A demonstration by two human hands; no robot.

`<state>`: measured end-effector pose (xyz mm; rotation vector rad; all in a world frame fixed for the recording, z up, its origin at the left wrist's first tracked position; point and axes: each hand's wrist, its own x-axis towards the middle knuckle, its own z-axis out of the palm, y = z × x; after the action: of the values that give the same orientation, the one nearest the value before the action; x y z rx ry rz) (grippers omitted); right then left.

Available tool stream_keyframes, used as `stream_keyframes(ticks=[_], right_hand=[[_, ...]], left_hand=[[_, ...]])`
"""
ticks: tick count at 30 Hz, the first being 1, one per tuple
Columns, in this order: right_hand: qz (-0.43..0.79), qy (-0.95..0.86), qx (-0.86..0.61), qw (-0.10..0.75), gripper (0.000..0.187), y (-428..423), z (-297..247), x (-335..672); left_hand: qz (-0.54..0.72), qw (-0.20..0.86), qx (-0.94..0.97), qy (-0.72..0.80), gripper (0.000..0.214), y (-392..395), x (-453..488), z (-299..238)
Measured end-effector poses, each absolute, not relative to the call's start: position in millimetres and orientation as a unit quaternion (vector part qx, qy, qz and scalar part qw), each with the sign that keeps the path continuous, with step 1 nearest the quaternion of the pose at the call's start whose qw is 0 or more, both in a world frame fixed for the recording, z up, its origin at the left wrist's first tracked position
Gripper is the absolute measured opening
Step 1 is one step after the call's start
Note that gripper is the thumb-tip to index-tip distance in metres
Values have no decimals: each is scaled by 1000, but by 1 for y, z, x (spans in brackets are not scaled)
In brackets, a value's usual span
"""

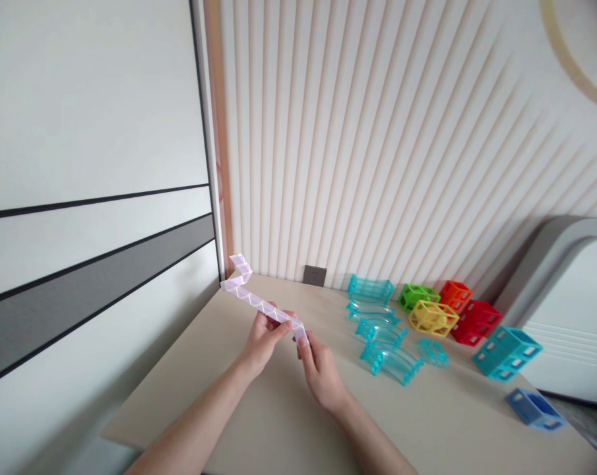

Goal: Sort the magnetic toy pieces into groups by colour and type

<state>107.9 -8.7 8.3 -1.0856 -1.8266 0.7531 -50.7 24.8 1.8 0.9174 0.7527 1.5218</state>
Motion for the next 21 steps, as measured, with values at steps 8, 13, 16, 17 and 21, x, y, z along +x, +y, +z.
stream_keyframes(ticks=[8,13,16,17,21], right_hand=[[505,-562,-420,503,69,-6,6,107],[691,-413,-325,496,63,-3,12,104],[734,-388,-285,479,63,-7,20,101],[734,-388,-284,480,65,-8,22,100],[696,-433,-310,481,68,-13,23,95]], left_hand=[[628,625,357,297,63,17,-50,10],[619,652,338,278,68,14,-49,15],[627,651,341,260,66,14,-49,16],[626,653,345,250,66,14,-49,16],[588,683,368,231,62,13,-47,15]])
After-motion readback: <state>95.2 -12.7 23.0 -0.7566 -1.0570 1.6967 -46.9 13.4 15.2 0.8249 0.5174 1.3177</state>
